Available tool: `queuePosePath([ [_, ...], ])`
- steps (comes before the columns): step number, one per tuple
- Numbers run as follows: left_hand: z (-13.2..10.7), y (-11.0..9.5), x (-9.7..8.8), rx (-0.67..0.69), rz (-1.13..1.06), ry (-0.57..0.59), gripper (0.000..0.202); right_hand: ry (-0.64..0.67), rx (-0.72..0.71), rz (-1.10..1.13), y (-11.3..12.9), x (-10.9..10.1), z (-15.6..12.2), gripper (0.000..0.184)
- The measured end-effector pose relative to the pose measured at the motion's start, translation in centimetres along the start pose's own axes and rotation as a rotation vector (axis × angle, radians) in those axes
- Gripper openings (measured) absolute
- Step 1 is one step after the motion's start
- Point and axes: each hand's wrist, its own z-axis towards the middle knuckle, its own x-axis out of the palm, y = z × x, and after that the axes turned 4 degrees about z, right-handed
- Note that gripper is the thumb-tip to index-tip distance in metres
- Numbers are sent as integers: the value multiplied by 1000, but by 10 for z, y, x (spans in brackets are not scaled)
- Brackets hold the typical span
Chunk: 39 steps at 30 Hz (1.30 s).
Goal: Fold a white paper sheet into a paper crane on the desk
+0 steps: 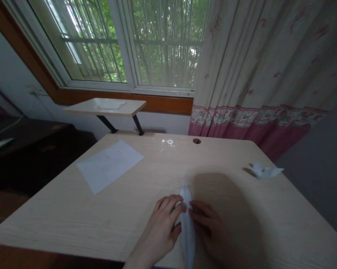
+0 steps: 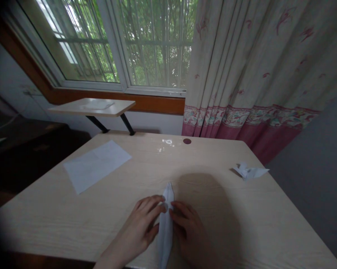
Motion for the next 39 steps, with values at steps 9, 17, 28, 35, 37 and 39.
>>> queuePosePath([
  [9,-9,5,20,17,-11,-146,25,88,63,-82,12,-5,0,48],
  [17,-6,8,19,33,2,-222,23,-69,-21,-117,1,15,-4,33],
  [28,-10,11,25,-98,32,-212,22,-91,-35,-103,-9,23,0,33],
  [35,3,7,27,-285,-75,-195,11,-179,54,-241,-17,38,0,26],
  [37,6,5,25,-292,-85,-165,12,-168,99,-242,-15,40,1,24],
  [39,6,5,24,-290,-92,-143,13,-160,120,-251,-12,41,3,24],
])
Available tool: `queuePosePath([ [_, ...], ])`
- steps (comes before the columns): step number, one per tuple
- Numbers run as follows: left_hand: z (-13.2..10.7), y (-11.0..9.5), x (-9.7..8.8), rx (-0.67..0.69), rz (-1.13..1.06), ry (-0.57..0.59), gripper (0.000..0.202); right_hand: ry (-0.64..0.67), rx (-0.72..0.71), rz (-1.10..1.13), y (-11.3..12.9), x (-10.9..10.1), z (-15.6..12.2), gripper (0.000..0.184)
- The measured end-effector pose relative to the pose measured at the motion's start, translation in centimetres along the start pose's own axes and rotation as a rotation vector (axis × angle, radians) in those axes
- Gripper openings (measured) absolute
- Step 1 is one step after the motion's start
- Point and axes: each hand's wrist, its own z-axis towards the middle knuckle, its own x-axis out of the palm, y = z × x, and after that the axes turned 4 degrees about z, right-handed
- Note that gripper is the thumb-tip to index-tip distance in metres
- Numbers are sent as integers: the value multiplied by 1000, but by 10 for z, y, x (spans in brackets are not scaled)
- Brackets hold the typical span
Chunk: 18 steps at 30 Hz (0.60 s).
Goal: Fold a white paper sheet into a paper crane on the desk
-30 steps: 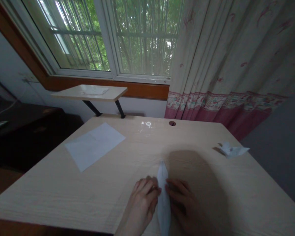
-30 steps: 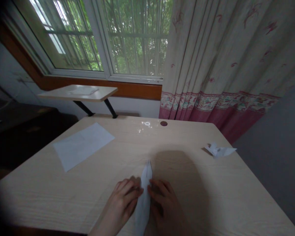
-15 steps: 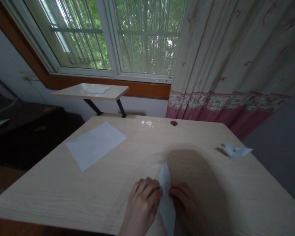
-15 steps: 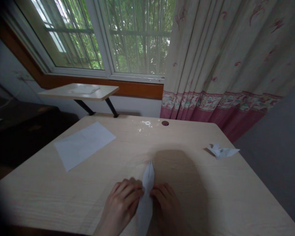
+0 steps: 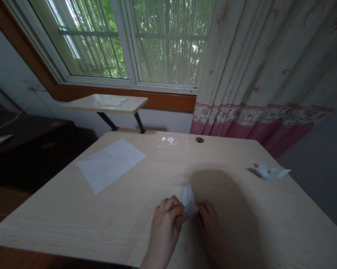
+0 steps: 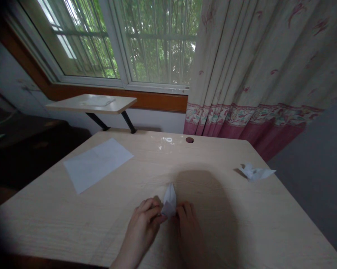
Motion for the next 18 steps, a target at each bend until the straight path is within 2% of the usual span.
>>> queuePosePath([
  [11,-3,-3,-4,-67,-25,0,13,-34,17,-187,0,9,2,24],
  [18,-3,-7,3,-139,43,-21,14,-20,80,-302,14,1,8,31],
])
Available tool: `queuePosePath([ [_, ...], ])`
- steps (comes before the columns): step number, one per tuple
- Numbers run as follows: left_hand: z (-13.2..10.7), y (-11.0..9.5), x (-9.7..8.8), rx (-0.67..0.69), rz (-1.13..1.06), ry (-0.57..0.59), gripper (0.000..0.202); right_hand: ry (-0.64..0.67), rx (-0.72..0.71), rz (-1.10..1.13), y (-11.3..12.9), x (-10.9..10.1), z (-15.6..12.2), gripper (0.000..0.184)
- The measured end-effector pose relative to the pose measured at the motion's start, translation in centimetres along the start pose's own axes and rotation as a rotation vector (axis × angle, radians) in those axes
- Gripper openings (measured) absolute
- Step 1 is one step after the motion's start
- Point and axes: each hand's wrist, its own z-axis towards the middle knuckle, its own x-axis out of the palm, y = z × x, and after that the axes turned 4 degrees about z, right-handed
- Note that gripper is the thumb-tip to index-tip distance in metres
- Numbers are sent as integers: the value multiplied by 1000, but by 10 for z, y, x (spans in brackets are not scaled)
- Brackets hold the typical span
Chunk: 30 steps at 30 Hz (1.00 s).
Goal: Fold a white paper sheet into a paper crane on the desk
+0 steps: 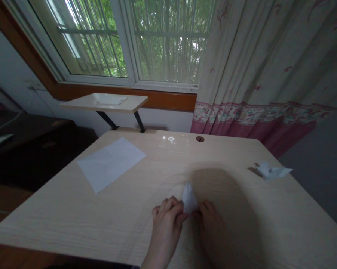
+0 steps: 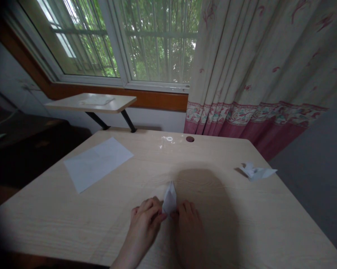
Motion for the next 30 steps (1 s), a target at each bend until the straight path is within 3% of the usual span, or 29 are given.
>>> queuePosePath([
  [6,-7,-2,17,20,135,-97,16,66,20,-140,8,-7,1,28],
  [10,-12,-6,26,17,270,-177,19,35,-26,-197,9,-4,2,34],
  [15,-12,-6,26,-21,377,-233,17,14,19,-167,11,-2,4,36],
  [22,-8,-8,27,-21,446,-209,11,-12,59,-34,8,-4,5,28],
  [30,-8,-11,28,-68,445,-167,16,67,93,-29,11,-10,9,18],
])
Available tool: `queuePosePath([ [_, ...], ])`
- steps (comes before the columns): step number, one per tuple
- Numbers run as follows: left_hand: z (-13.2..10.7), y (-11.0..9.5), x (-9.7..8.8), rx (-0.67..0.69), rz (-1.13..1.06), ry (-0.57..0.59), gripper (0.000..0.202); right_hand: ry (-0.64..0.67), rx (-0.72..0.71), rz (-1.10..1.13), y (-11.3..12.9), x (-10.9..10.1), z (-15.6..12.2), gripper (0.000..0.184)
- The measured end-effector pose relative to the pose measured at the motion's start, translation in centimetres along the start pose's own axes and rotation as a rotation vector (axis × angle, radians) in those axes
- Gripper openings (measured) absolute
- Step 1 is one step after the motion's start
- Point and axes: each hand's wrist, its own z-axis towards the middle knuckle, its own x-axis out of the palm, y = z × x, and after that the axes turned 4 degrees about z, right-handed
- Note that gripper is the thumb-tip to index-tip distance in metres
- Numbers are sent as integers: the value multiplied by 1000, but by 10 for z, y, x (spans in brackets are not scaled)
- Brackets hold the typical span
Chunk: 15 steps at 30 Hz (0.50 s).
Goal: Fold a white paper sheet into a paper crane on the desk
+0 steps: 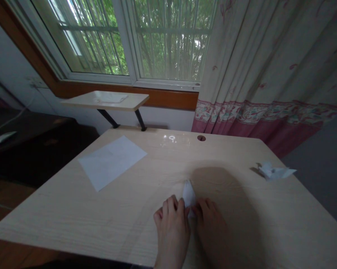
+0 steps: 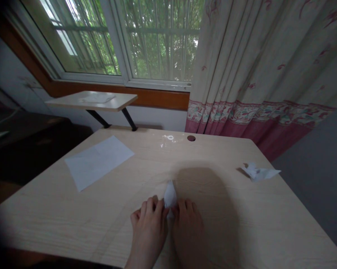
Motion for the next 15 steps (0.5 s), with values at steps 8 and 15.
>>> queuePosePath([
  [8,2,1,-2,-25,-54,30,16,39,20,-88,5,-2,2,18],
  [15,3,2,-1,-53,-101,23,14,24,52,-161,2,-2,0,17],
])
